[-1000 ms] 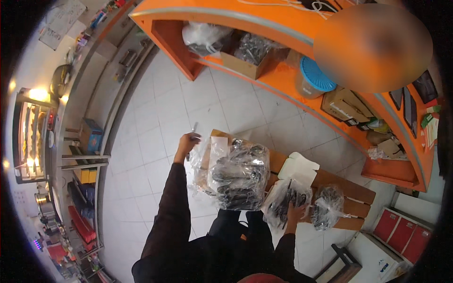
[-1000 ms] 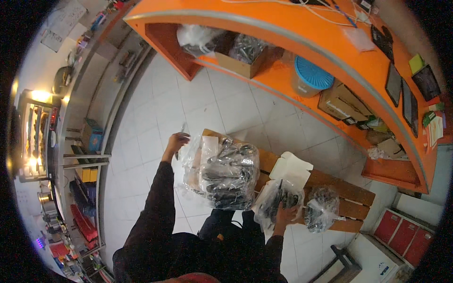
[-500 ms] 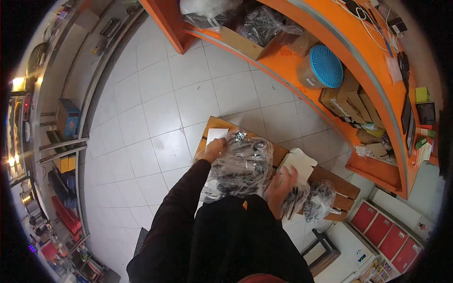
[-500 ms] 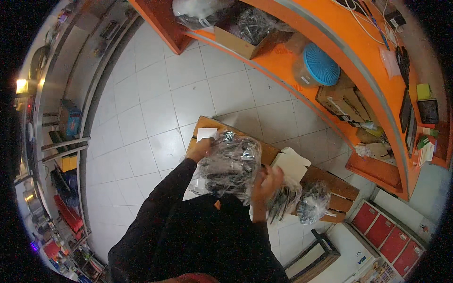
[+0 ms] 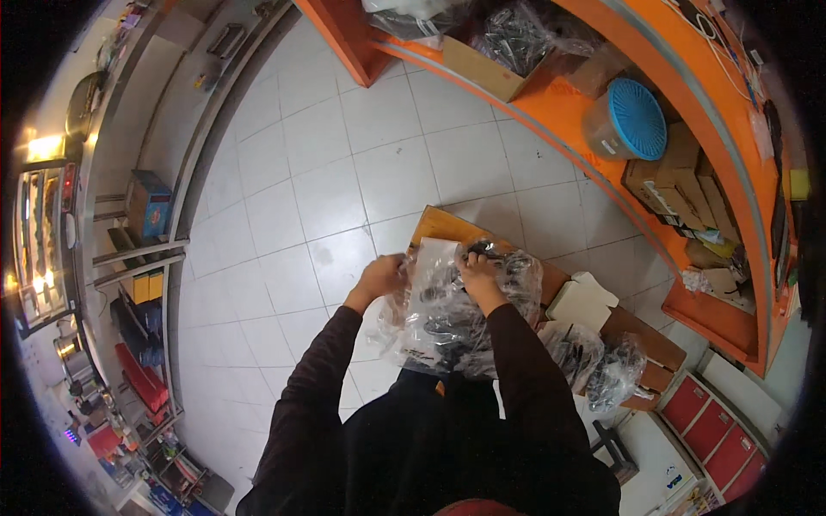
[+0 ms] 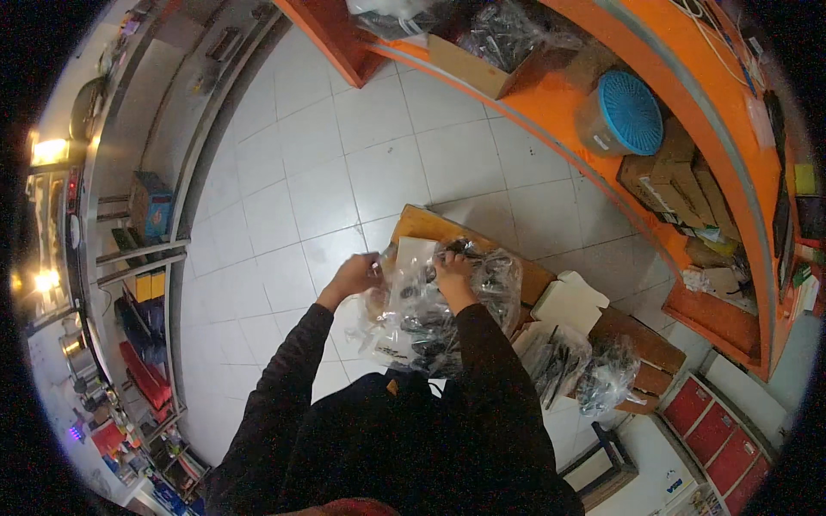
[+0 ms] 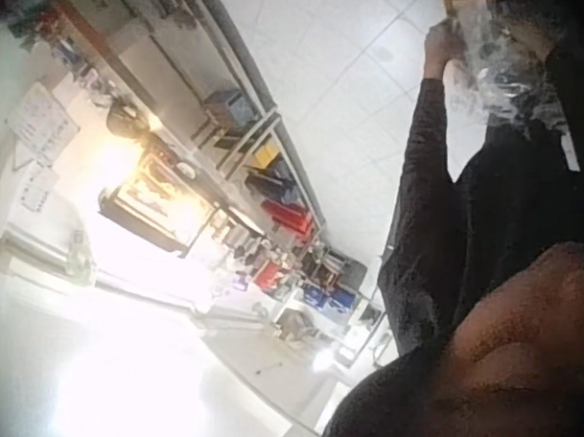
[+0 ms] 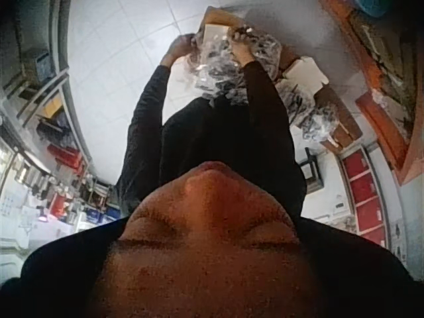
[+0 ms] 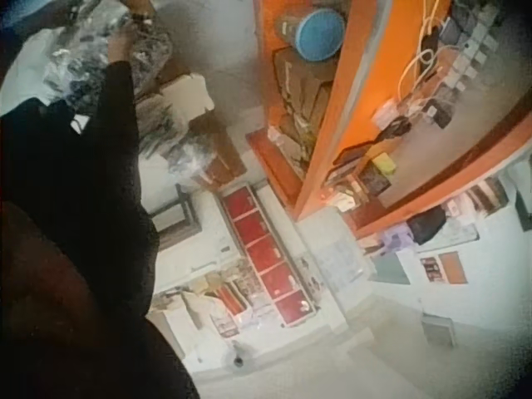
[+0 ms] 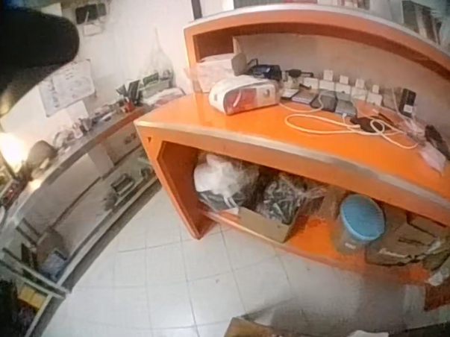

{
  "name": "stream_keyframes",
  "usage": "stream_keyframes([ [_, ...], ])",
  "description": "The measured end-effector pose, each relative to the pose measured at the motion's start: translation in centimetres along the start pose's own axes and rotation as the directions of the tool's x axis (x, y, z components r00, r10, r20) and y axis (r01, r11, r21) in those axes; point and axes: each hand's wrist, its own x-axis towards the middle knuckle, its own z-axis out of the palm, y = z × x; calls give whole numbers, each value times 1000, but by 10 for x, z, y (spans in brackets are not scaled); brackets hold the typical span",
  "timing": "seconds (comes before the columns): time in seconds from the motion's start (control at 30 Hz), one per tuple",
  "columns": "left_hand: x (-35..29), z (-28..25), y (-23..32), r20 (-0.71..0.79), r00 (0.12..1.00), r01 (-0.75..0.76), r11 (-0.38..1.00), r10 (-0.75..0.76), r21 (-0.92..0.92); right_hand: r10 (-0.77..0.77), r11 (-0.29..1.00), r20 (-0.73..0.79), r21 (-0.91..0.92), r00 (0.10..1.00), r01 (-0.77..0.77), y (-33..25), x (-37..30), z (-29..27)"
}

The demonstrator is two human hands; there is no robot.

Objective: The person picks up several black plastic spoons from a bench, places them into a clear plastic bag, and then moves the bag to a counter near electronic devices.

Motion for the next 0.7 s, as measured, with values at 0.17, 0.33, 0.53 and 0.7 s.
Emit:
stream_keyframes([
  [0.17,-7,15,-9,-342,921,9,888,-187,-459,-264,964,-373,-82,890,252,16,-2,13],
  [0.33,-8,31,-6,-378,858,19,757,-347,-653,-49,997,76,-58,996,54,18,9,17],
  [0.53,-11,30,7,-381,857,-35,697,-348,-716,70,975,37,211,997,-76,15,-13,-21],
  [0.7,-18,29,12,-389,875,-20,781,-289,-625,-146,989,65,18,987,145,35,-19,-10],
])
